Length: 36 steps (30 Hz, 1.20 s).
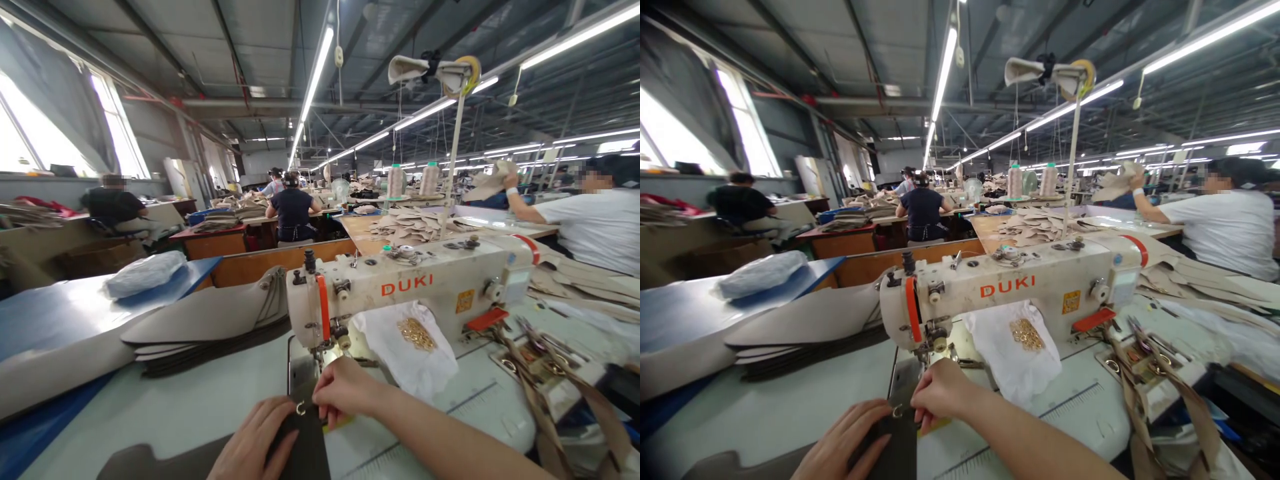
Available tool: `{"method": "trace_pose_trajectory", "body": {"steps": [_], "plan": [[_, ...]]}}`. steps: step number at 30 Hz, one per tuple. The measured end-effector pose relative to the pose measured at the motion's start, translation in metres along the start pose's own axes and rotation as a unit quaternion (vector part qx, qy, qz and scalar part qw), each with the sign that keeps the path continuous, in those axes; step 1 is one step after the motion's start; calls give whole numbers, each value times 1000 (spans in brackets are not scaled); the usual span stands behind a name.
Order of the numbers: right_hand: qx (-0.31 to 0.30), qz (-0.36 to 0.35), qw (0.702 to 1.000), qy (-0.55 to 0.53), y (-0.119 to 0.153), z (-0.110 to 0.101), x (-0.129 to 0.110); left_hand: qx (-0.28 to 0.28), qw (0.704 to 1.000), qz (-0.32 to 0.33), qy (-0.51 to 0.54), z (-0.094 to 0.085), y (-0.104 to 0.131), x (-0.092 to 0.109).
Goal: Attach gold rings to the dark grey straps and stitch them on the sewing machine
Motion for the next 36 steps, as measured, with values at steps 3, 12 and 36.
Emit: {"method": "trace_pose_trajectory", "body": {"steps": [3,12,36], "plan": [[-14,3,1000,21,1,-3,-3,14,1000,26,9,4,-14,8],[-8,-13,992,123,-4,-7,-6,-20,997,70,-28,10,-33,24],[90,-363,728,574,42,-14,19,-19,996,83,15,9,-39,23]]}}
Point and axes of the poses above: each hand's wrist, its own y-axis away from the middle knuckle, its own z-axis out of the palm, x = y × z, the point moved 1 cm from there along -y, towards the middle knuckle, and after that the axes turned 2 degrees about -x, right-handed, at the moved point
